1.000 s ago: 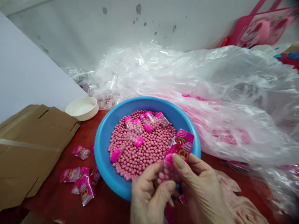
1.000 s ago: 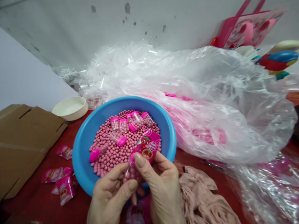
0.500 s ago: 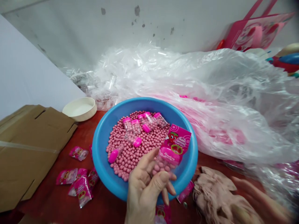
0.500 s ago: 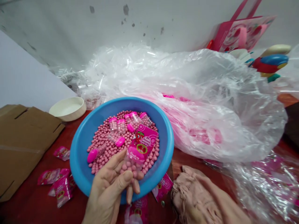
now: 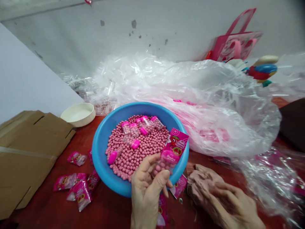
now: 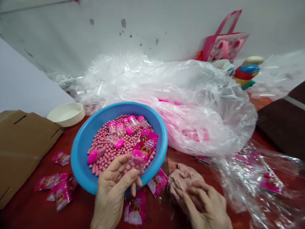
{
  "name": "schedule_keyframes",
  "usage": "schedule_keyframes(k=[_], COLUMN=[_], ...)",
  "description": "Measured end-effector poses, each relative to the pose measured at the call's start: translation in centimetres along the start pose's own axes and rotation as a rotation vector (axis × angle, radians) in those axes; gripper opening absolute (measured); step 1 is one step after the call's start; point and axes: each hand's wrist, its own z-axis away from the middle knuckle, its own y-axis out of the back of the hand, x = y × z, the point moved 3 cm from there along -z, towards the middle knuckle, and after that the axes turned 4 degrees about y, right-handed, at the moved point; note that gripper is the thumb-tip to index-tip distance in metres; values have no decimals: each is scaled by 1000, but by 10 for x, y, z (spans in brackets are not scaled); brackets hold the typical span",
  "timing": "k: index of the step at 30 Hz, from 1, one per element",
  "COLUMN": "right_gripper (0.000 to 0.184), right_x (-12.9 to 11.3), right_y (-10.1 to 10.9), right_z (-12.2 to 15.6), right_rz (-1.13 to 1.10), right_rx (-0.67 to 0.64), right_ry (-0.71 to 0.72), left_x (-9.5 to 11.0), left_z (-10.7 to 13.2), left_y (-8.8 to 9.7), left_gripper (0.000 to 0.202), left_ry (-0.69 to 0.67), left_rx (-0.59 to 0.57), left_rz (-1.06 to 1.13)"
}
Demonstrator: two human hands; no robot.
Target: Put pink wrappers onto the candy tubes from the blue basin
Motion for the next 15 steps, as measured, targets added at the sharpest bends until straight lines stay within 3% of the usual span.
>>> schedule_keyframes(k=[2, 3, 5, 7, 10, 15], right_gripper=[41, 47, 54, 45, 27, 21], right_x=[-29, -46, -78, -102, -118, -127], right_y=[4, 3, -7, -15, -19, -20], right_z=[-11, -17, -29, -36, -38, -25], right_rz=[-135, -311, -760, -969, -1100, -1128], right_rx=[21, -14, -202, -317, -280, -142], right_ry=[-67, -109, -215, -374, -513, -680], left_x=[-2, -4, -8, -12, -16, -13], left_z=[3, 6, 10, 14, 17, 19], left_y=[-2, -4, -8, -12, -16, -15], left_gripper=[18, 17, 17, 21, 21, 30], left_ry=[0, 13, 45, 85, 107, 69], left_rx=[-11, -21, -39, -45, -11, 85], left_rz=[-18, -24, -33, -39, -38, -28])
